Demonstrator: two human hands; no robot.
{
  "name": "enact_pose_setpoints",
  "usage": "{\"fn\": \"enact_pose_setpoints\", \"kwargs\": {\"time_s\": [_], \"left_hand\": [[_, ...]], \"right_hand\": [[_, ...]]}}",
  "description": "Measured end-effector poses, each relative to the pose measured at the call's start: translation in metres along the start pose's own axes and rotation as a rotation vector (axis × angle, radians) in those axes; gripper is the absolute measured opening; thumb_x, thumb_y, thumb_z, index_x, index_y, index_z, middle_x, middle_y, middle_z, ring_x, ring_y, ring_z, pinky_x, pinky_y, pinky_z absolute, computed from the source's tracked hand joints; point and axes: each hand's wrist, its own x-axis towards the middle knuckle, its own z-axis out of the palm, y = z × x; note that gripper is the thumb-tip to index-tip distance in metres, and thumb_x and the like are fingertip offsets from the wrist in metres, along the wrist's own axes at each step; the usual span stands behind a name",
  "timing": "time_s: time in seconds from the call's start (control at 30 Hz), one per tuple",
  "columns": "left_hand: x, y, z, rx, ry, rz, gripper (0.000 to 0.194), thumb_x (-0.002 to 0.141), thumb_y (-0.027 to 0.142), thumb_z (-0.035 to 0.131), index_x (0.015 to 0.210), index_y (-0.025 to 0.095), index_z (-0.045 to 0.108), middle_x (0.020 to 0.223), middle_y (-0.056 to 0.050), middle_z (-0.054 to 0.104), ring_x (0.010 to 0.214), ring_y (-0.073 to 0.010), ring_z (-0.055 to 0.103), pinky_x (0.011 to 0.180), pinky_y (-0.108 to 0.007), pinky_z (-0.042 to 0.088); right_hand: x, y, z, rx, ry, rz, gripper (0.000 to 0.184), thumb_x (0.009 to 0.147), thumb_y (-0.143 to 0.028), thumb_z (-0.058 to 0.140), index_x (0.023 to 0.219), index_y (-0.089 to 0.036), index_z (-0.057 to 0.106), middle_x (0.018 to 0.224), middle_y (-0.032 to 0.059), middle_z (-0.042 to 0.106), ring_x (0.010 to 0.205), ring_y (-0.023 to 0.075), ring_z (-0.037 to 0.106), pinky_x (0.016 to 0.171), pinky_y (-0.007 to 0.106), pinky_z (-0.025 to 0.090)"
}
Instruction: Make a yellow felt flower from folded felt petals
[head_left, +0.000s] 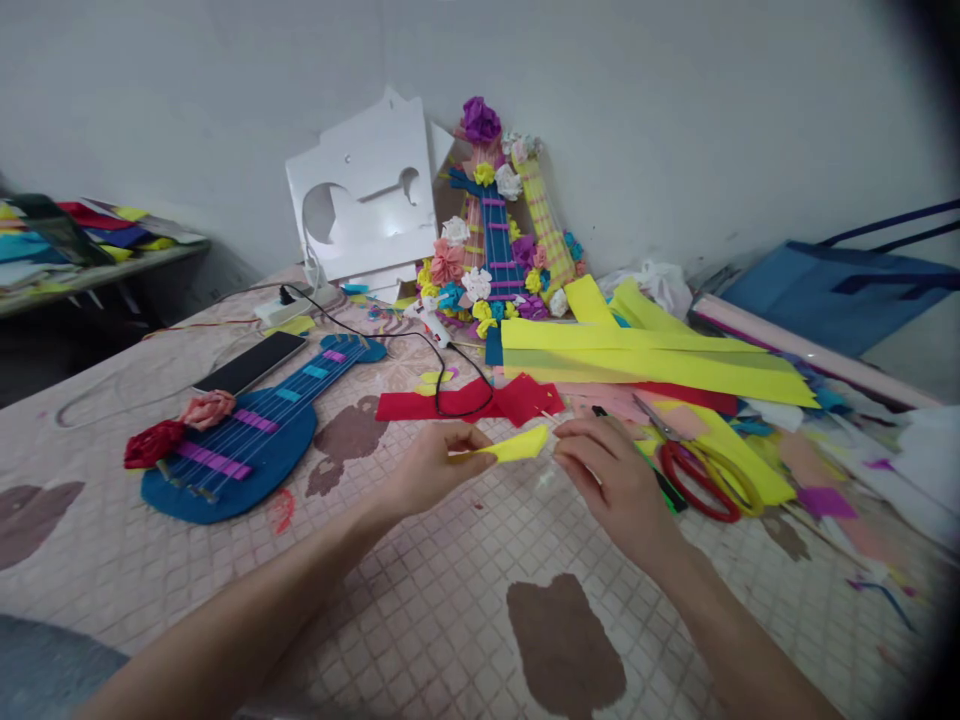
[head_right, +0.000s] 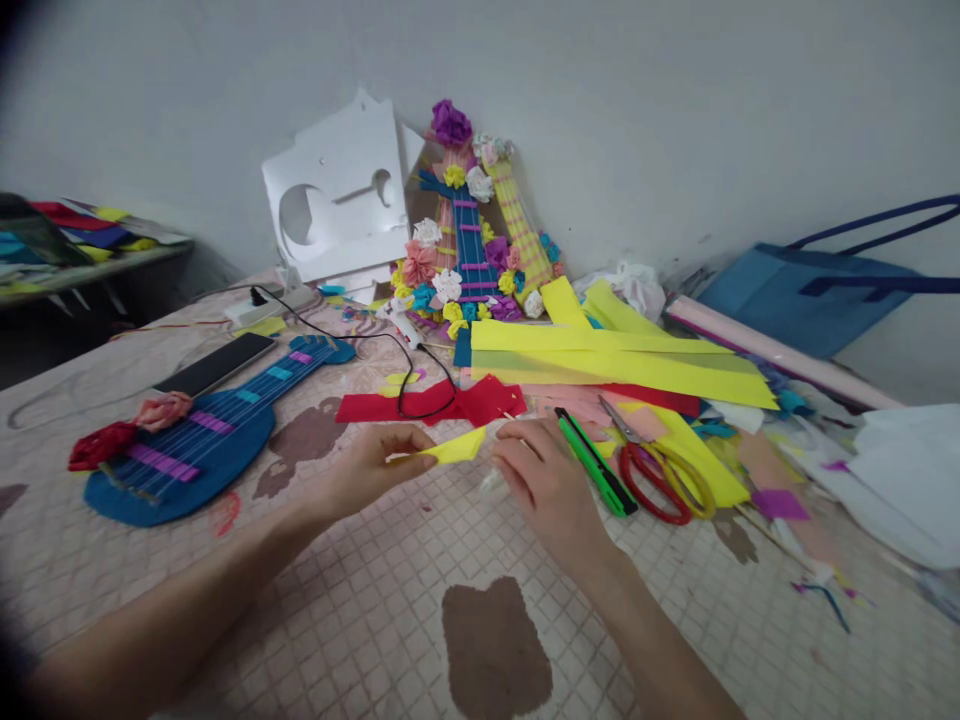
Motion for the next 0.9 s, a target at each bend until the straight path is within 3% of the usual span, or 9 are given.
{"fn": "enact_pose_setpoints", "kwargs": {"time_s": [0.13, 0.3, 0.57, 0.9], "left_hand": [[0.002, -0.002, 0.002, 0.076, 0.09, -0.063, 0.012, 0.079, 0.023, 0.058, 0.076, 0.013, 0.065, 0.069, -0.001, 0.065, 0.062, -0.0109, 0.057, 0.059, -0.022, 0.044], [0.0, 0.002, 0.008, 0.205, 0.148, 0.027, 0.011, 0.079, 0.019, 0.058, 0.076, 0.015, 0.067, 0.073, -0.001, 0.068, 0.064, -0.0113, 0.058, 0.061, -0.022, 0.044], [-0.003, 0.009, 0.015, 0.367, 0.115, 0.133, 0.01, 0.074, 0.014, 0.058, 0.078, 0.015, 0.067, 0.075, -0.002, 0.067, 0.065, -0.012, 0.057, 0.058, -0.022, 0.04], [-0.006, 0.015, 0.015, 0.438, 0.069, 0.155, 0.009, 0.075, 0.013, 0.056, 0.072, 0.015, 0.064, 0.071, -0.002, 0.065, 0.063, -0.012, 0.057, 0.056, -0.021, 0.039]], "right_hand": [[0.001, -0.009, -0.004, -0.109, -0.036, -0.108, 0.015, 0.085, -0.011, 0.05, 0.084, -0.023, 0.06, 0.11, 0.0076, 0.059, 0.104, 0.0258, 0.052, 0.092, 0.052, 0.04], [0.005, -0.026, 0.0, -0.131, -0.028, -0.196, 0.018, 0.085, -0.008, 0.051, 0.082, -0.022, 0.062, 0.121, 0.0082, 0.057, 0.113, 0.0257, 0.047, 0.095, 0.048, 0.041], [0.011, -0.033, 0.011, -0.126, -0.068, -0.239, 0.017, 0.087, -0.008, 0.049, 0.085, -0.018, 0.062, 0.114, 0.0094, 0.064, 0.118, 0.0275, 0.045, 0.096, 0.052, 0.038], [0.012, -0.033, 0.014, 0.003, -0.126, -0.152, 0.014, 0.09, -0.016, 0.049, 0.086, -0.021, 0.062, 0.093, 0.0056, 0.067, 0.095, 0.0226, 0.052, 0.083, 0.042, 0.043]]}}
